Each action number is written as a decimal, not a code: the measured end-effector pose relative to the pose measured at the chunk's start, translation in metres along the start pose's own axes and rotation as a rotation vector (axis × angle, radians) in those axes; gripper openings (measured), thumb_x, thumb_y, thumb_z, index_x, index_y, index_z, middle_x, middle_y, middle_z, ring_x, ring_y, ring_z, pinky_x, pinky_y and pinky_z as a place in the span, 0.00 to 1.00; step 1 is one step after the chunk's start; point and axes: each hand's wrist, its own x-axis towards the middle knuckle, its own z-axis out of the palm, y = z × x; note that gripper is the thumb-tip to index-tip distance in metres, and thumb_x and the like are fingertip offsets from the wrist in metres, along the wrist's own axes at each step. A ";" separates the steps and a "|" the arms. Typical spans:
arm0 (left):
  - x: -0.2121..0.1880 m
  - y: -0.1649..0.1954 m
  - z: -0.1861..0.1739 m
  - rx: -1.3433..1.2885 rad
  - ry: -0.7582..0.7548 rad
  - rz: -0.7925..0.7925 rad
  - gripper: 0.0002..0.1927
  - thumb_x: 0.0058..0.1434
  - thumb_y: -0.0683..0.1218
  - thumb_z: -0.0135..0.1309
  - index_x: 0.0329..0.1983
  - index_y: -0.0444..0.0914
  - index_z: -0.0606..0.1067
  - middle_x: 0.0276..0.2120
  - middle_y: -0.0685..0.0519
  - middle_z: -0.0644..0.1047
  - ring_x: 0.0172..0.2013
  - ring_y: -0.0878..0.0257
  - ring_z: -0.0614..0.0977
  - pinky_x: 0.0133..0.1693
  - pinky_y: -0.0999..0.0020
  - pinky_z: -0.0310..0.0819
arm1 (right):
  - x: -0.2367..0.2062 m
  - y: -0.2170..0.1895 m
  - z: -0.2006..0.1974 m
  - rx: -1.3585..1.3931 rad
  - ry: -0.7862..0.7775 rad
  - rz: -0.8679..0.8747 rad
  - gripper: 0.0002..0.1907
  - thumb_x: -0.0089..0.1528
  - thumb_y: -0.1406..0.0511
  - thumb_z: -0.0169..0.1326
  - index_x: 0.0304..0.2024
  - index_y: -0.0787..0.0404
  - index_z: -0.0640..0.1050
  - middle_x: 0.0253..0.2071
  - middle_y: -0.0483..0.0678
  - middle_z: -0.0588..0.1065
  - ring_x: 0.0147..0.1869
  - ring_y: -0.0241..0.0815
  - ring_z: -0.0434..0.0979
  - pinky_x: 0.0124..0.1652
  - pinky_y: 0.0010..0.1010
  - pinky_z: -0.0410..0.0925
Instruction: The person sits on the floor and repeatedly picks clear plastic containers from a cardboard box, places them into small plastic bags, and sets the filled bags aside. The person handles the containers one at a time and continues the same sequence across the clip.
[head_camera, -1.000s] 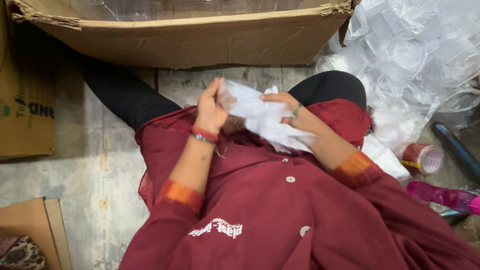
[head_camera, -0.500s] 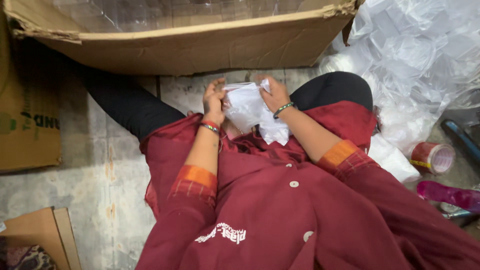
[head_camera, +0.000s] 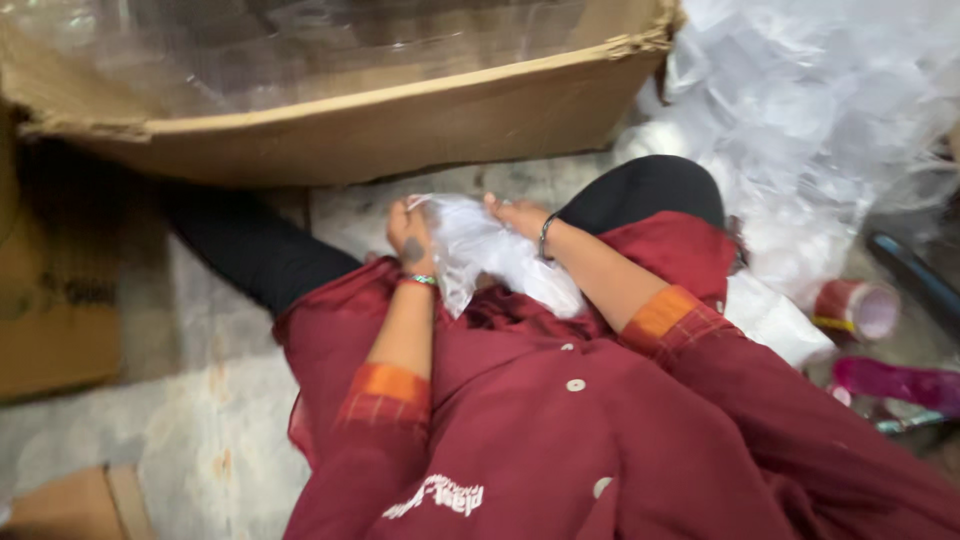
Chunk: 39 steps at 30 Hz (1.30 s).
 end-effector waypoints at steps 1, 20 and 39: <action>-0.001 0.002 -0.001 -0.062 -0.022 -0.067 0.04 0.67 0.40 0.49 0.39 0.39 0.75 0.28 0.61 0.73 0.27 0.72 0.72 0.28 0.74 0.70 | -0.008 0.000 -0.004 0.018 -0.102 0.123 0.45 0.60 0.36 0.51 0.63 0.64 0.73 0.63 0.54 0.71 0.65 0.50 0.70 0.55 0.45 0.63; -0.091 0.071 -0.012 -0.254 -0.199 -0.001 0.10 0.75 0.46 0.50 0.50 0.36 0.75 0.42 0.55 0.76 0.40 0.68 0.76 0.45 0.72 0.74 | -0.075 0.071 -0.292 0.270 0.973 0.122 0.34 0.64 0.43 0.62 0.47 0.70 0.80 0.47 0.56 0.78 0.47 0.48 0.77 0.47 0.39 0.70; -0.103 0.162 0.008 0.067 -0.557 0.186 0.17 0.61 0.42 0.64 0.50 0.34 0.73 0.42 0.51 0.78 0.43 0.65 0.78 0.48 0.70 0.75 | -0.153 -0.040 -0.029 0.482 0.047 -0.714 0.31 0.70 0.48 0.47 0.56 0.71 0.77 0.49 0.52 0.80 0.52 0.39 0.81 0.55 0.30 0.73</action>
